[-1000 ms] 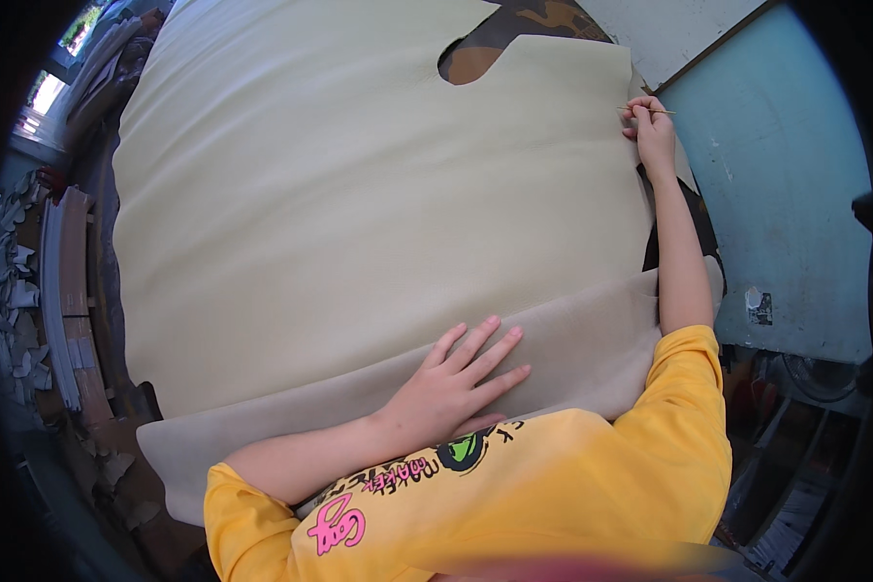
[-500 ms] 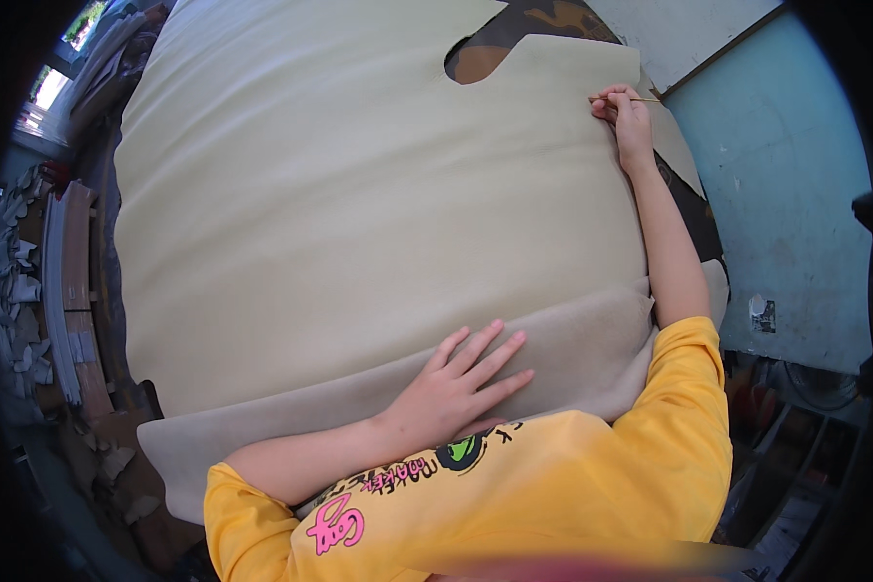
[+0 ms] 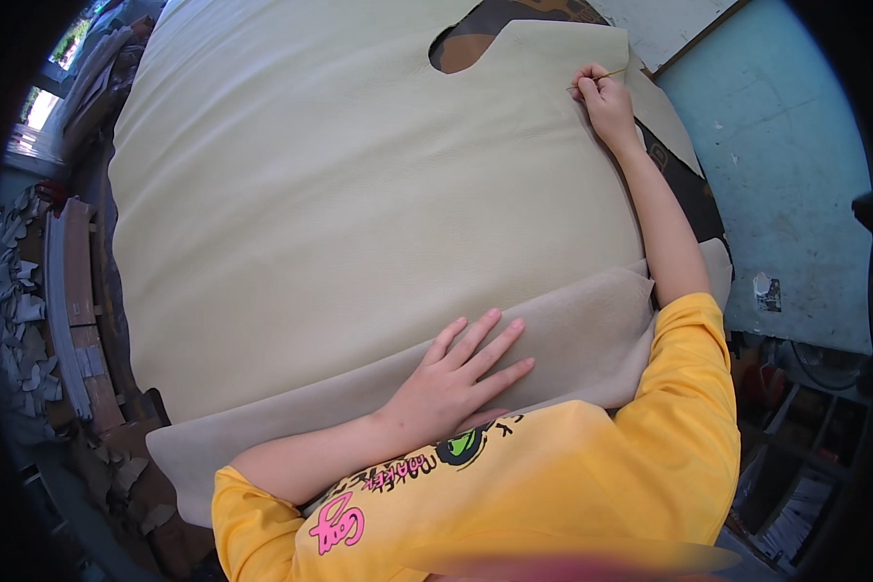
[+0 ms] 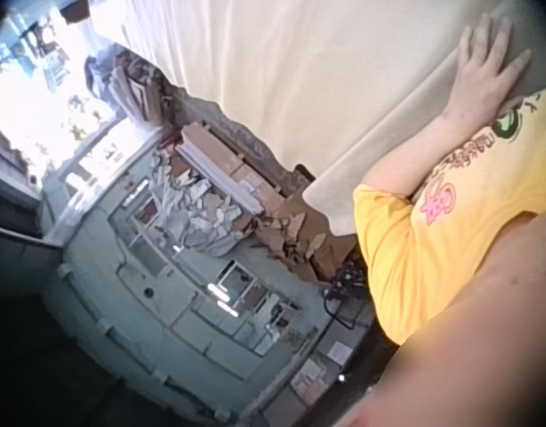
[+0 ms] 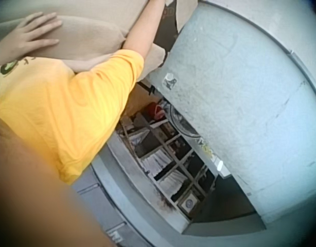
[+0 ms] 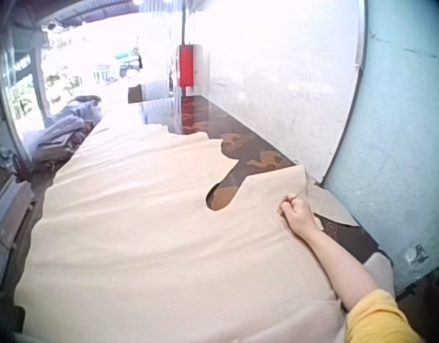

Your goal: The person marks a large piece of beige fabric with a pencil while smoothing it on a table. They fold the fabric, walk to a cardboard box, retrieve another piece of fabric, and continue marking it on the table.

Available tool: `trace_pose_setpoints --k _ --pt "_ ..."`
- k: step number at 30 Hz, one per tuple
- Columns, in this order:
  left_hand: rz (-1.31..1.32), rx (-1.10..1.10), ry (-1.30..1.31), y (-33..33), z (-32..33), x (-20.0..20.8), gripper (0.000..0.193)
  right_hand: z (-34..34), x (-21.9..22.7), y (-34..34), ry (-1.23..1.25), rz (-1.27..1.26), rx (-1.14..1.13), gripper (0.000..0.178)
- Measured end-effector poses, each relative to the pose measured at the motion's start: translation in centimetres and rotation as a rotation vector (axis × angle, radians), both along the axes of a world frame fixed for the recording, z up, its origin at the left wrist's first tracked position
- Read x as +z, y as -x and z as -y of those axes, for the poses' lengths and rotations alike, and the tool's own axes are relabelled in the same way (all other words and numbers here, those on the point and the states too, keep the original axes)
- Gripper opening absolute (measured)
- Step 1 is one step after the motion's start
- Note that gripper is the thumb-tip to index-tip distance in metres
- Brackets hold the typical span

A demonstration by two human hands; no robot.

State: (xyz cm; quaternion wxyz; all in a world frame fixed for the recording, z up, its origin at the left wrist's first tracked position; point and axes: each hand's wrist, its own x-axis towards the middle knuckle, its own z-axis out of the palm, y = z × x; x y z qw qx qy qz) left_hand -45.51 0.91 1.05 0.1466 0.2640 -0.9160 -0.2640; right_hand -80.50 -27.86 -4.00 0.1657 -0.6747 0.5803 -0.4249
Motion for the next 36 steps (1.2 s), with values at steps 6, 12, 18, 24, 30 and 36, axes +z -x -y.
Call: trace_pose_setpoints --k 6,12,18,24,30,36 --pt "0.006 -0.004 0.001 -0.1 0.0 0.1 0.058 -0.3 0.5 -0.3 0.037 -0.057 -0.050 0.024" --pt "-0.001 -0.001 -0.009 0.0 0.1 0.1 0.057 -0.1 0.5 0.3 -0.046 0.018 0.011 0.024" --pt "0.006 -0.002 0.022 0.0 0.1 0.1 0.064 0.5 1.9 4.9 0.043 0.448 -0.219 0.028" --pt "0.029 0.021 0.037 0.4 0.0 -0.1 0.054 1.6 1.5 6.9 -0.193 0.435 -0.370 0.036" --pt "0.045 0.040 0.079 0.6 0.0 0.1 0.044 0.5 6.8 3.0 -0.010 0.592 -0.024 0.040" --pt "0.074 0.040 0.083 0.6 0.0 0.4 0.042 -5.8 11.6 -5.5 0.197 -0.149 0.328 0.027"
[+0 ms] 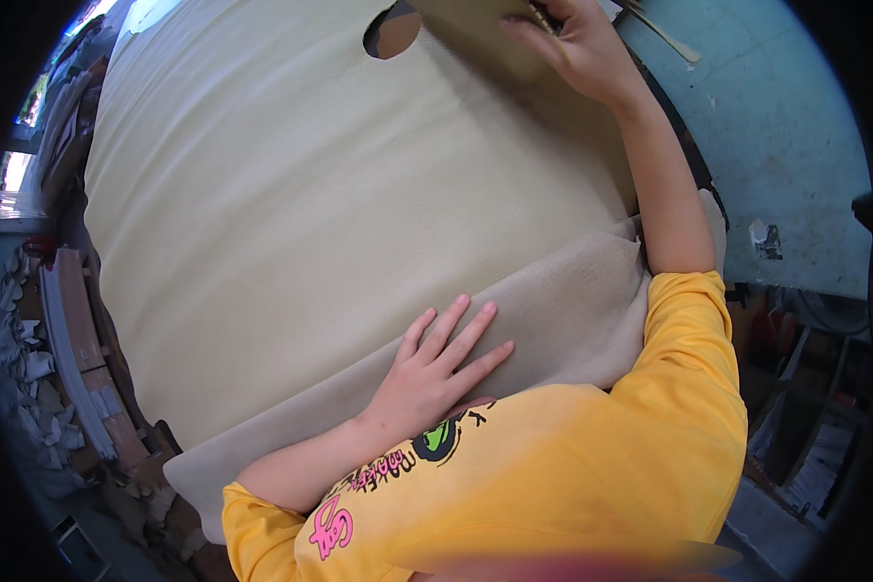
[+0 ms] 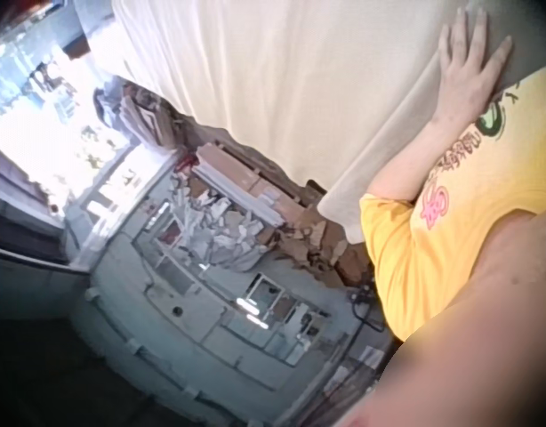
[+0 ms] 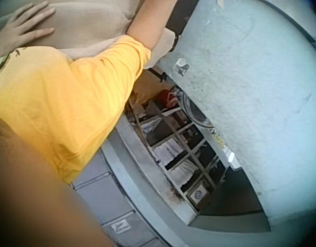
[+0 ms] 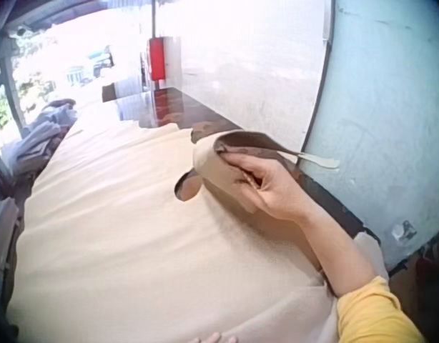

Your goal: The person marks a large piece of beige fabric with a pencil while smoothing it on a table. They fold the fabric, walk to a cardboard box, retrieve another piece of fabric, and continue marking it on the table.

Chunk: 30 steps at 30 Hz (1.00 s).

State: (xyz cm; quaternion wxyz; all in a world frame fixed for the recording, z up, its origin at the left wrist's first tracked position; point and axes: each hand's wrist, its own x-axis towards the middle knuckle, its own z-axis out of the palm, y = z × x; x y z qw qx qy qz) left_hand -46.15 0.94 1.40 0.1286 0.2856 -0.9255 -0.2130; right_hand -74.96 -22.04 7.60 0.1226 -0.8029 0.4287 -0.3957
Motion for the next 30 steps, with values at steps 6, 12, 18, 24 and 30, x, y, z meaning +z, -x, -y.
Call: trace_pose_setpoints --k 6,12,18,24,30 --pt "0.014 -0.021 0.016 -0.1 0.2 -0.1 0.043 -5.3 -2.6 -8.8 -0.238 -0.635 0.461 0.025" --pt "-0.003 -0.014 -0.030 -0.1 -0.1 -0.2 0.046 0.6 -3.4 -4.0 -0.019 -0.185 0.216 0.020" --pt "-0.017 -0.028 -0.038 -0.3 0.1 -0.1 0.052 7.2 -5.9 8.9 -0.008 0.285 -0.662 0.029" --pt "-0.040 -0.028 -0.051 -0.3 0.2 -0.1 0.053 7.1 -9.1 13.7 0.247 0.231 -1.012 0.048" --pt "-0.088 -0.030 -0.123 -0.6 0.1 -0.2 0.057 5.8 -11.9 1.8 0.151 -0.083 -0.362 0.047"
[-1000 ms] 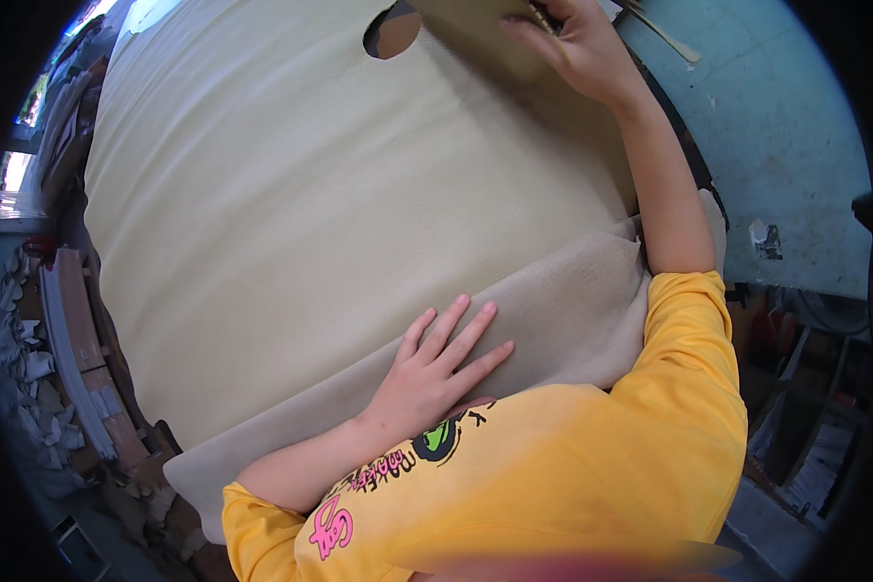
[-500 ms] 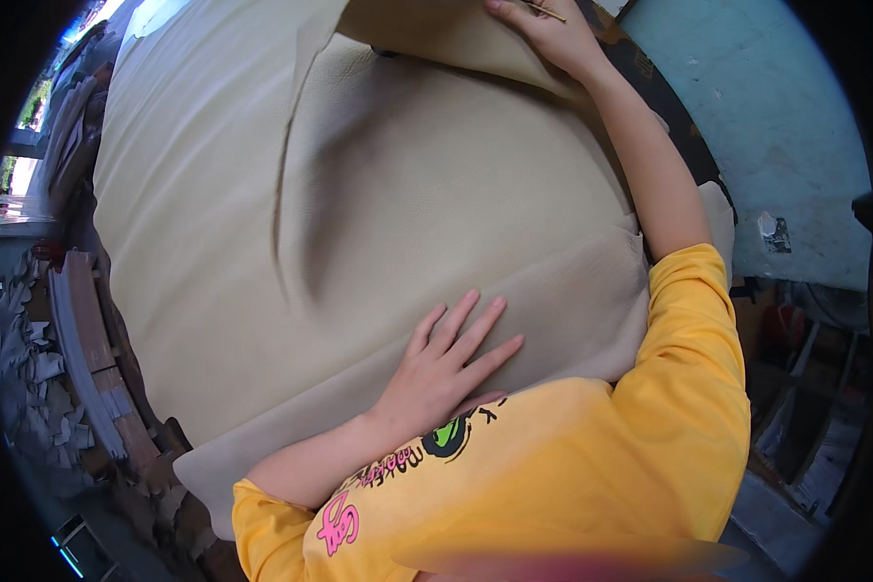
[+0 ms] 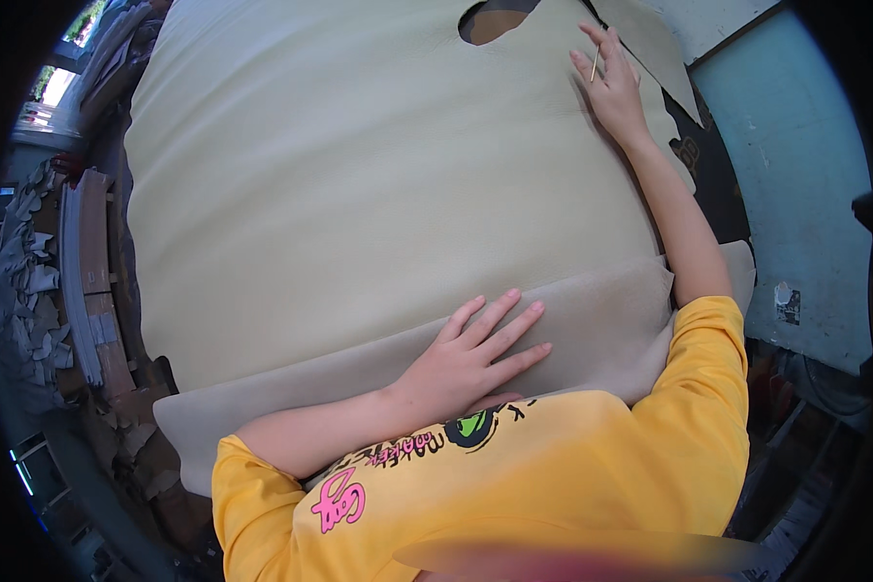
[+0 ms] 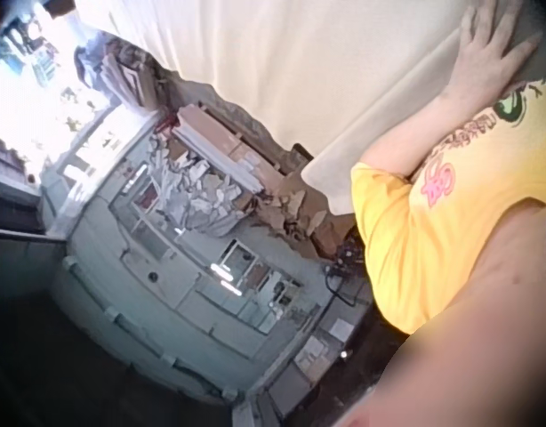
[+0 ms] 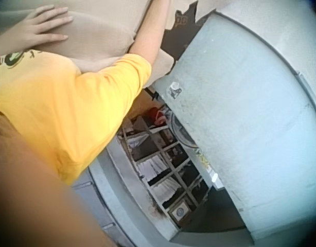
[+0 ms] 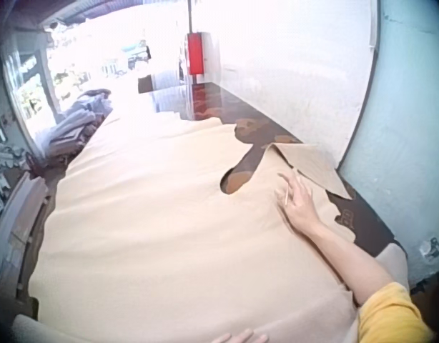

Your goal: The person marks a large piece of beige fabric with a pencil while smoothing it on a table. They fold the fabric, walk to a cardboard box, retrieve another piece of fabric, and continue marking it on the table.

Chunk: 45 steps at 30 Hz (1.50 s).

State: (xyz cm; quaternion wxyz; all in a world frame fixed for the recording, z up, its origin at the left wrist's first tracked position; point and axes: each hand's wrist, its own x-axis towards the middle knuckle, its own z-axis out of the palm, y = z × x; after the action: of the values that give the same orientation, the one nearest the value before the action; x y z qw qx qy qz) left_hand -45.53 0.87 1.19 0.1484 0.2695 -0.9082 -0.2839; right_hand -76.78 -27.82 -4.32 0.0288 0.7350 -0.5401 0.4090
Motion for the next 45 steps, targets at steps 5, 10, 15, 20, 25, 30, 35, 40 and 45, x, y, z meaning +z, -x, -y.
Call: trace_pose_setpoints --k 5,10,15,20,25,30,35,40,45 --pt "-0.037 0.005 0.017 -0.2 -0.1 -0.5 0.057 -0.1 -0.1 -1.9 -0.344 -0.052 0.097 0.040" --pt "-0.090 0.018 0.023 0.1 -0.4 -1.1 0.051 0.1 2.3 -4.6 -0.472 0.372 0.352 0.033" --pt "-0.133 0.015 0.039 0.0 -0.5 -1.7 0.050 1.7 4.4 -13.9 -0.646 0.442 0.605 0.032" --pt "-0.136 0.002 0.065 -0.2 -0.5 -2.4 0.053 5.6 4.1 -20.2 -0.790 0.492 0.657 0.030" --pt "-0.155 -0.012 0.040 -0.2 -0.2 -2.8 0.055 5.3 1.9 -21.1 -0.630 0.446 0.658 0.031" --pt "-0.168 -0.001 0.026 -0.4 0.2 -2.6 0.055 6.0 2.1 -21.3 -0.549 0.207 0.616 0.032" --pt "-0.136 0.007 0.021 -0.5 0.5 -2.4 0.054 11.8 1.9 -21.0 -0.460 0.174 0.535 0.033" --pt "-0.109 0.013 0.020 -0.5 0.6 -2.7 0.051 19.2 0.7 -19.8 -0.380 0.180 0.381 0.032" --pt "-0.147 0.065 0.122 -0.4 1.1 -3.2 0.052 22.3 0.6 -19.3 -0.317 0.195 0.073 0.032"
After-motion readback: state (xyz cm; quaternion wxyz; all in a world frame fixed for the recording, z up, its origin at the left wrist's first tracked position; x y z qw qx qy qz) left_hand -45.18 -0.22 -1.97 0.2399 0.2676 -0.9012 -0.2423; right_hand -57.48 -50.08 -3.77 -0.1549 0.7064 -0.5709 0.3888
